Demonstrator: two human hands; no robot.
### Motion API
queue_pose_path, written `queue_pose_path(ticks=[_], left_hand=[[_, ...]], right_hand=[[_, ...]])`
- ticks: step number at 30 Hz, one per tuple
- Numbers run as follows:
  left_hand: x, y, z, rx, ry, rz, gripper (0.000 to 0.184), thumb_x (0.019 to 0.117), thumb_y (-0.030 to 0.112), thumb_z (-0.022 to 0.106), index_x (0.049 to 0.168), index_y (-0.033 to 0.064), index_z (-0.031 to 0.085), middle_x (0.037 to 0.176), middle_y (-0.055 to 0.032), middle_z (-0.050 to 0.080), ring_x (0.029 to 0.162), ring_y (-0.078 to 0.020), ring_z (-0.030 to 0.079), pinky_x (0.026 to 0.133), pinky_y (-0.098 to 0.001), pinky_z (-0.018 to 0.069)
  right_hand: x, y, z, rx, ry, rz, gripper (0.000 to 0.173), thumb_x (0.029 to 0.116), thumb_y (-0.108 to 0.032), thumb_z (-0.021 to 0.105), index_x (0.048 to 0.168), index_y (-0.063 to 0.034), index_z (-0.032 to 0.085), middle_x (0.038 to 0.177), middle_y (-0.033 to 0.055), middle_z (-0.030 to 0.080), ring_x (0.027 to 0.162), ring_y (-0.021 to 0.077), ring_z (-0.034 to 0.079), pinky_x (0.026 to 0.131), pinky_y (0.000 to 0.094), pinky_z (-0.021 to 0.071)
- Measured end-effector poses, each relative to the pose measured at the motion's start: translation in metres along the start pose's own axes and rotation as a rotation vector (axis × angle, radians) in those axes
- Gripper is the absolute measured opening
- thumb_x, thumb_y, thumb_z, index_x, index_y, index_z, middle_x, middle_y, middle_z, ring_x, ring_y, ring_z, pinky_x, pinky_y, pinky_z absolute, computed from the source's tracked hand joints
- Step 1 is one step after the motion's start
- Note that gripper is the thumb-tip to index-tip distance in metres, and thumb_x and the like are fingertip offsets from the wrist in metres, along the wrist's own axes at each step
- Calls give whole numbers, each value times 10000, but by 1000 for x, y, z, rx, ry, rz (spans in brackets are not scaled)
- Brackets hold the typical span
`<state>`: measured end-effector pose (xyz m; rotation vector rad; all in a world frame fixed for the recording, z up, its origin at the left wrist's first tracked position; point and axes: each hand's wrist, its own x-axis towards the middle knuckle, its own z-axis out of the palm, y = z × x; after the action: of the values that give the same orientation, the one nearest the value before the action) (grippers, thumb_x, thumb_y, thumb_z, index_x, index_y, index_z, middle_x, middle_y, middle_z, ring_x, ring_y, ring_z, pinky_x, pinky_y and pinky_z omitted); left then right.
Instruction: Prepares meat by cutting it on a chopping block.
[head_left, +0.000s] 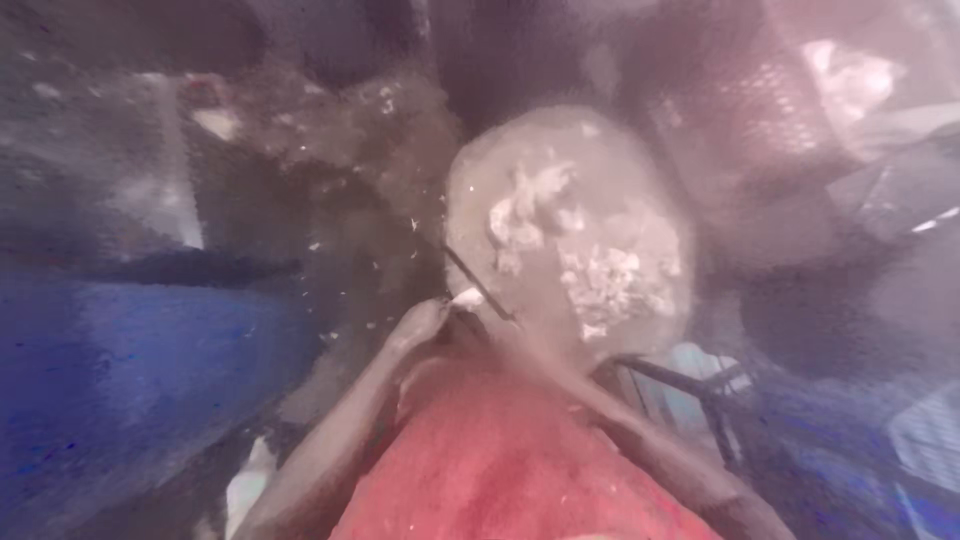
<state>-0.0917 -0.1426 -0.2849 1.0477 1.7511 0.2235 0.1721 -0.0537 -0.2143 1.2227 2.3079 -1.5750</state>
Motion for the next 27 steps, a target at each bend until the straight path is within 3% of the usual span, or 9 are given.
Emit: queue_pose_path(ticks=[4,8,11,15,17,19,21,24,27], left_hand=[[-4,-4,19,-140,48,0,437,1112,383,371,1289,54,597,1083,-170,668,977,-294,666,914,-519,531],[-7,0,42,-190,116,-63,456,1103,410,401,1332,56,575,1103,-180,683,1010,-296,679,936,-512,538],[-7,7,43,-129,111,-102,493,1104,438,377,1300,42,594,1128,-201,681,1061,-336,675,954,-560,522],[-14,13,41,-34,96,-138,483,1107,416,372,1300,42,609,1167,-208,684,1112,-356,668,986,-576,506],[-22,21,27,-34,36,-78,458,1104,412,390,1254,48,625,1101,-196,688,1036,-343,680,941,-564,524],[-26,40,5,-163,-63,113,399,1109,375,412,1254,75,630,987,-104,668,845,-200,655,808,-411,559],[-14,67,-23,-386,-28,255,390,1105,348,439,1353,99,606,1138,-70,679,960,-120,659,881,-335,561],[51,101,-57,-364,292,251,400,1095,317,489,1390,61,571,1334,-177,630,1200,-278,631,1047,-493,494],[117,135,-69,-176,402,203,399,1041,356,580,1303,59,624,1199,-215,675,1086,-363,663,946,-595,518]], right_hand=[[12,-3,-13,-5,-74,246,515,1119,-395,320,1400,-31,554,1208,188,667,1097,271,661,994,461,523],[-25,-69,-26,259,230,-229,737,1059,-586,333,1291,79,550,920,30,649,789,16,605,744,223,544],[-19,-41,3,187,313,-497,821,1028,-654,322,1192,94,619,1021,112,713,941,55,677,866,258,578],[12,25,13,63,-243,161,560,1110,-464,286,1324,-43,587,1096,146,678,970,219,675,900,427,557],[8,45,4,146,-223,314,583,1107,-497,239,1256,-73,610,943,90,629,798,185,620,743,394,548],[-15,62,-4,157,5,343,574,1100,-505,279,1277,-76,617,986,94,652,850,186,635,787,407,553],[-39,69,-13,110,237,241,523,1099,-412,367,1380,-19,569,1167,172,684,1043,239,678,957,455,554],[-75,67,-27,110,260,285,449,1069,-302,494,1368,27,557,1123,197,689,1004,246,685,938,449,552],[-80,100,-40,-11,-34,312,529,1047,-446,532,1370,-30,571,1156,178,692,1060,264,684,975,479,544]])
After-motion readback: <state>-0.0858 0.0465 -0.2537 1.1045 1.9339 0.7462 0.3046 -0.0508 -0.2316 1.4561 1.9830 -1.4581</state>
